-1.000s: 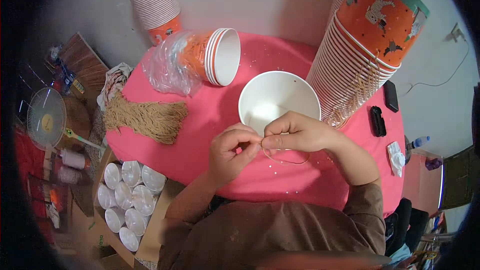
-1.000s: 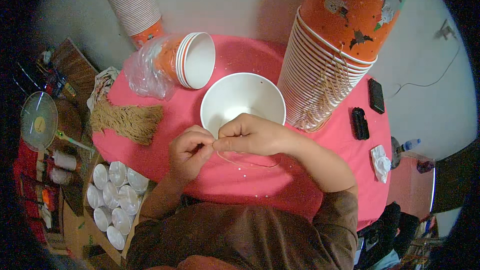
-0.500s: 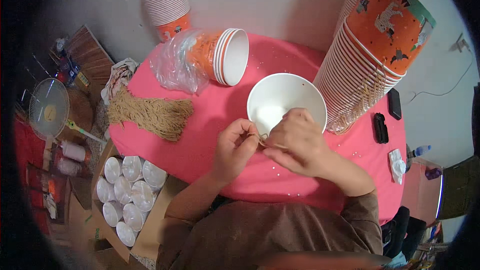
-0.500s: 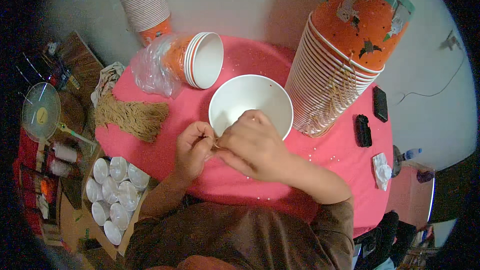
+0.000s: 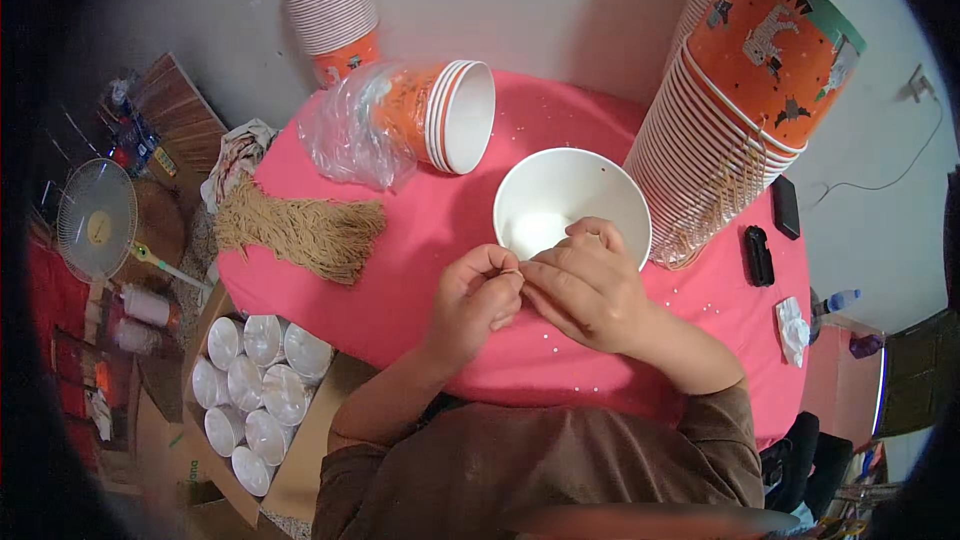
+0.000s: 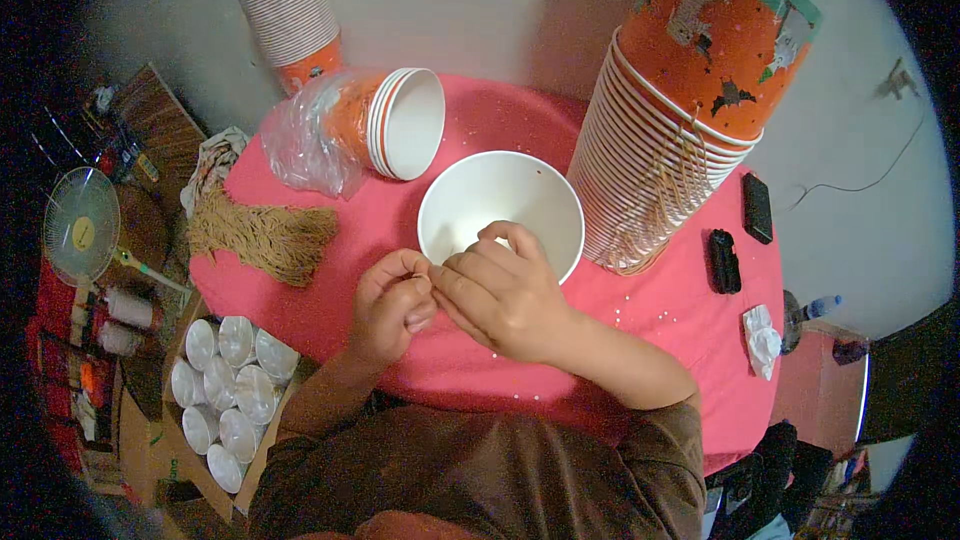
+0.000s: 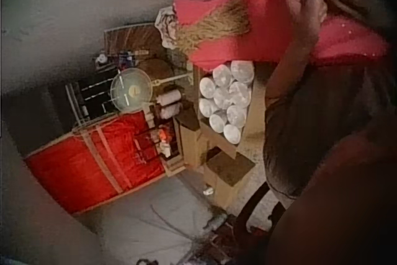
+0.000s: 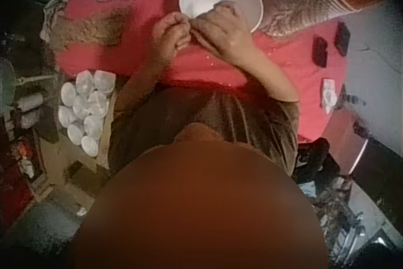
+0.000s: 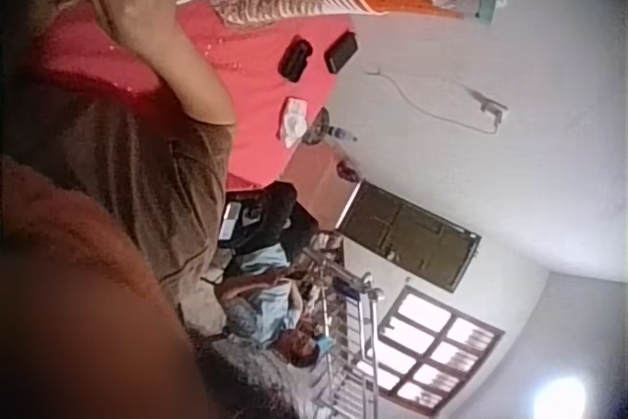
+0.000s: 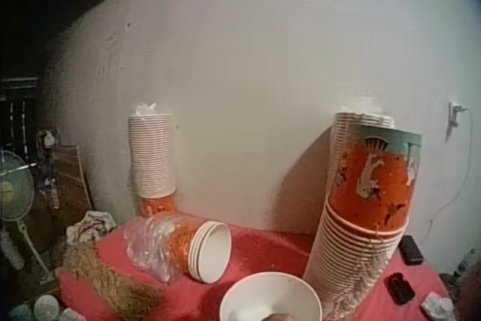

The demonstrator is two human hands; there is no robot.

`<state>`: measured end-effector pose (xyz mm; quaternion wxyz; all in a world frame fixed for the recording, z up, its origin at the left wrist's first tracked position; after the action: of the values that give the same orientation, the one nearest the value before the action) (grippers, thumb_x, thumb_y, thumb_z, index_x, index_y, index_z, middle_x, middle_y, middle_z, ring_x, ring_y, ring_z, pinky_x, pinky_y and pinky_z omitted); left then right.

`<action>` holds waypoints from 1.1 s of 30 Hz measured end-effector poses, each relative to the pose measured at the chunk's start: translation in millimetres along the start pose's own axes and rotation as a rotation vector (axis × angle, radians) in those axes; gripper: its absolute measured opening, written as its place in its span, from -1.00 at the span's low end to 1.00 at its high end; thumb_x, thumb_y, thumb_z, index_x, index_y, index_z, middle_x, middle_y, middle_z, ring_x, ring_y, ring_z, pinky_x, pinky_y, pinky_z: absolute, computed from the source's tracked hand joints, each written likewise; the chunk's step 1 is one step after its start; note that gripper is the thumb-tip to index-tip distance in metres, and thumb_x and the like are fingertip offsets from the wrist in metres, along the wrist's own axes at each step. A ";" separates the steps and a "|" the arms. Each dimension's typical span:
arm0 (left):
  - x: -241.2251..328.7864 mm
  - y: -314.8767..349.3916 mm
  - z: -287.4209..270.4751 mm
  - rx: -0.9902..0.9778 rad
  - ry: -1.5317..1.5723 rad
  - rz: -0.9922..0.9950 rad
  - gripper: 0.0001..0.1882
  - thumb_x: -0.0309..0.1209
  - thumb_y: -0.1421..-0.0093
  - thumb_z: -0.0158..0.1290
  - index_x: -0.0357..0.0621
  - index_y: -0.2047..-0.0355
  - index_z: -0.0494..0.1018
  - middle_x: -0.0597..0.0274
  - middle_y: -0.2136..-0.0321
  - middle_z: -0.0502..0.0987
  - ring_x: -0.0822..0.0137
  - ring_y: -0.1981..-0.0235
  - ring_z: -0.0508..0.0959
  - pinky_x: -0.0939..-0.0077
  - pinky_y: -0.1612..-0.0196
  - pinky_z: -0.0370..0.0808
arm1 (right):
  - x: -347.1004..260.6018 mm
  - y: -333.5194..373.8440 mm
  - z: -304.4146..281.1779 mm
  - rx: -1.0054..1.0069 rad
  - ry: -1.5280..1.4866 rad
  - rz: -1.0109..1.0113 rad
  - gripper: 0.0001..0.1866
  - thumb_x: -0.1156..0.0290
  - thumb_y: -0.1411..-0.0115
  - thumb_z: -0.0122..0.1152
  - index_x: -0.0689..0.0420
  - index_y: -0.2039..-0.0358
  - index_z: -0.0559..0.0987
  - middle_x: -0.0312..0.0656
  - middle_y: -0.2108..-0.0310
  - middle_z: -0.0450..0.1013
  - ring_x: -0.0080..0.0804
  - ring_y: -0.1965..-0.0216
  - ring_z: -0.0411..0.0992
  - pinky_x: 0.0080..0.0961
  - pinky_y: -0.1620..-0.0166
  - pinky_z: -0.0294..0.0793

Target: Attaching rubber bands to large paper buckets for final packaging.

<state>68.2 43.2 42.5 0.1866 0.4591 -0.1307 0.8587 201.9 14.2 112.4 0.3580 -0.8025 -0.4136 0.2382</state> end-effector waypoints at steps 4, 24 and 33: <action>-3.7 -1.0 -2.4 0.004 0.082 -0.060 -0.97 -0.51 -0.23 0.00 -0.19 0.33 0.38 0.43 0.59 0.34 0.65 0.66 0.22 0.73 0.62 0.15 | -1.4 0.2 -0.6 -0.008 0.032 -0.021 -0.70 0.51 0.09 0.38 0.21 0.28 0.57 -0.21 0.36 0.53 -0.35 0.40 0.46 -0.20 0.09 0.38; 18.4 2.5 0.4 -0.009 -0.629 0.293 -0.94 -0.56 -0.21 0.05 -0.27 0.40 0.51 0.36 0.49 0.54 0.62 0.46 0.46 0.69 0.39 0.38 | 13.4 1.8 -3.3 -0.132 -0.054 0.024 -0.84 0.44 0.11 0.29 0.14 0.45 0.55 -0.23 0.50 0.44 -0.31 0.41 0.45 -0.19 0.02 0.44; 17.4 4.1 -5.3 0.031 -0.567 0.192 -0.90 -0.54 -0.24 0.04 -0.31 0.36 0.53 0.33 0.46 0.59 0.59 0.40 0.50 0.64 0.33 0.43 | 16.7 1.3 -9.2 -0.111 -0.023 0.029 -0.84 0.39 0.12 0.31 0.11 0.48 0.55 -0.26 0.55 0.40 -0.31 0.44 0.42 -0.23 0.07 0.44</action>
<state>53.5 45.1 54.0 0.0533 0.6689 -0.2074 0.7118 217.8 24.2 115.8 0.3046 -0.8242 -0.4188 0.2292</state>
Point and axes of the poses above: each hand's wrist, its own y-axis away from the middle knuckle, its own z-axis out of the palm, x = y × z, the point moved 5 cm from there along -y, towards the middle knuckle
